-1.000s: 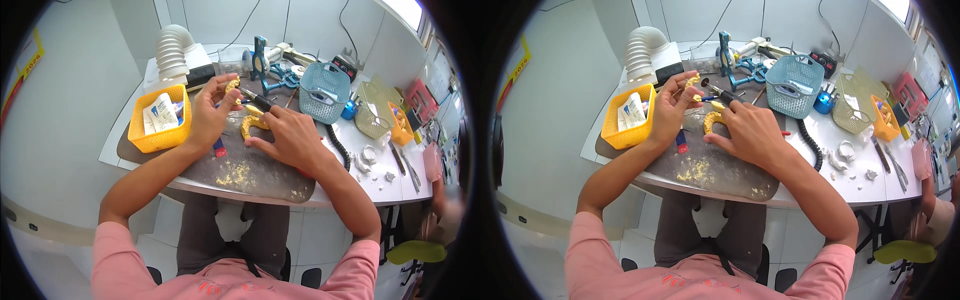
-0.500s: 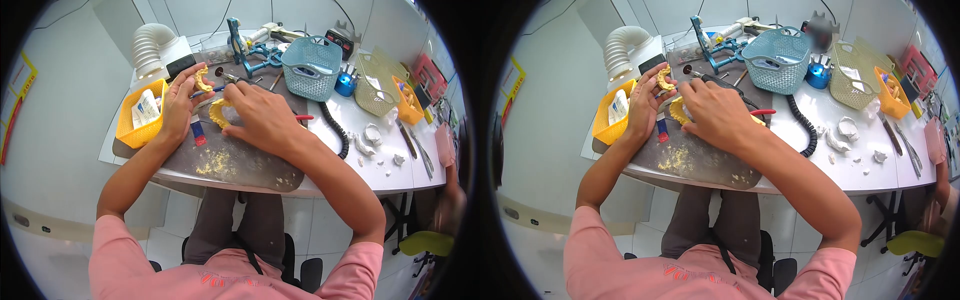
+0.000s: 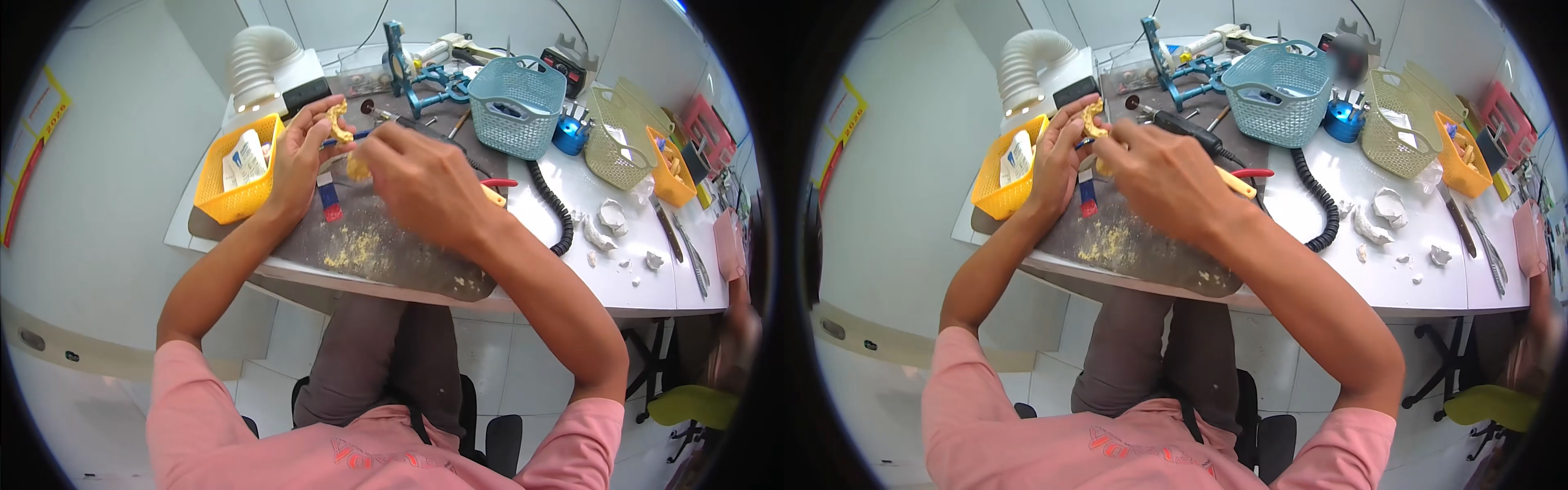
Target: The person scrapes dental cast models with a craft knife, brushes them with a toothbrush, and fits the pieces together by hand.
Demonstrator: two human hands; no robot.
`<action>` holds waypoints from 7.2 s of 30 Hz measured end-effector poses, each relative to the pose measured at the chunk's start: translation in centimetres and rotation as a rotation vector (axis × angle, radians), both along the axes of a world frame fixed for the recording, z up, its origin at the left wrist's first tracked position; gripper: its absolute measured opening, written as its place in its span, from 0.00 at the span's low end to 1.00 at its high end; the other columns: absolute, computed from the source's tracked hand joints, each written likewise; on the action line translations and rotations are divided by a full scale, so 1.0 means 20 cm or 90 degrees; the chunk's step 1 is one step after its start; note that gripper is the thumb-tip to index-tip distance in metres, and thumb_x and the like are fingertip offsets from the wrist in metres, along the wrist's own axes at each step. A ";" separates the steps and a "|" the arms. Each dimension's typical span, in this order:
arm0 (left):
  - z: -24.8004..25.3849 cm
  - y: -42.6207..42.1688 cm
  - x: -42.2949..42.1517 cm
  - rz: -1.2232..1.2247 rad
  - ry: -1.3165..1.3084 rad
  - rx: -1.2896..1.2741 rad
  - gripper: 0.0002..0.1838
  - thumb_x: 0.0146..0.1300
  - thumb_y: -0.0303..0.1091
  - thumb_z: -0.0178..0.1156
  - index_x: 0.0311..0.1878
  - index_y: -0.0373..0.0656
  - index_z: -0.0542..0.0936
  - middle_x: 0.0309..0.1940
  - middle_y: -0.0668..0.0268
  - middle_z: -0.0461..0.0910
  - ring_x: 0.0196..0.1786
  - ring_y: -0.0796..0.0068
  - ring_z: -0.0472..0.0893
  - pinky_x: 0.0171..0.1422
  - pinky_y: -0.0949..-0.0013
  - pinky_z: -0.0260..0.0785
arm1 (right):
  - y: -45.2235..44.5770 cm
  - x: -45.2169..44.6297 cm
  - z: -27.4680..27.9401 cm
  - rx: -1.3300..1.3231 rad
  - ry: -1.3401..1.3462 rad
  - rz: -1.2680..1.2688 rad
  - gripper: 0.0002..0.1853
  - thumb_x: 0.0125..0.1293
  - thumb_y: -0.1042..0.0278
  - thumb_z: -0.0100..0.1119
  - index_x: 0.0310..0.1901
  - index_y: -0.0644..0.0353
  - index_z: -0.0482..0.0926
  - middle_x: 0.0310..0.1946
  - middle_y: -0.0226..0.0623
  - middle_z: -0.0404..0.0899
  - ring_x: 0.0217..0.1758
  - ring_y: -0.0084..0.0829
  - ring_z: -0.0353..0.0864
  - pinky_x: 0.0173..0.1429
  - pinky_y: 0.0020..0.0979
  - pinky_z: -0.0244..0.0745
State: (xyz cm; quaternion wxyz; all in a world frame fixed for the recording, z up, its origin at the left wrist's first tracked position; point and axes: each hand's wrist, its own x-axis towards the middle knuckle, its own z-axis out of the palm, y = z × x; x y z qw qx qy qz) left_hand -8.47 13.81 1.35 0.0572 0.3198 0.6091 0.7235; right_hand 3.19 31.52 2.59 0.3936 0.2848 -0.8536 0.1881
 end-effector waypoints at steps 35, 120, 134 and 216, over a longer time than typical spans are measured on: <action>0.06 -0.08 0.05 -0.160 0.021 -0.084 0.32 0.68 0.18 0.59 0.74 0.39 0.62 0.56 0.62 0.72 0.61 0.75 0.75 0.69 0.69 0.73 | 0.01 0.02 0.08 0.027 -0.030 -0.155 0.11 0.57 0.66 0.75 0.31 0.58 0.79 0.24 0.30 0.77 0.22 0.30 0.77 0.26 0.31 0.71; 0.03 -0.14 0.03 -0.353 -0.190 -0.021 0.27 0.75 0.30 0.58 0.74 0.37 0.66 0.59 0.63 0.78 0.58 0.79 0.79 0.61 0.71 0.75 | 0.00 0.01 0.12 0.003 -0.145 -0.126 0.36 0.46 0.68 0.82 0.60 0.62 0.79 0.55 0.47 0.81 0.52 0.42 0.86 0.56 0.35 0.83; 0.02 -0.14 0.04 -0.047 0.593 -0.372 0.31 0.56 0.34 0.73 0.65 0.43 0.77 0.51 0.57 0.77 0.46 0.57 0.77 0.50 0.59 0.72 | 0.04 -0.01 0.07 -0.282 -0.116 -0.140 0.33 0.53 0.72 0.80 0.57 0.65 0.70 0.55 0.47 0.78 0.57 0.35 0.84 0.63 0.35 0.81; 0.02 -0.18 0.09 -0.212 0.166 -0.140 0.10 0.68 0.32 0.59 0.45 0.36 0.74 0.30 0.61 0.71 0.25 0.75 0.69 0.30 0.67 0.64 | -0.05 0.06 0.11 -0.196 -0.114 0.044 0.18 0.51 0.85 0.72 0.45 0.64 0.84 0.40 0.44 0.85 0.44 0.35 0.87 0.52 0.35 0.84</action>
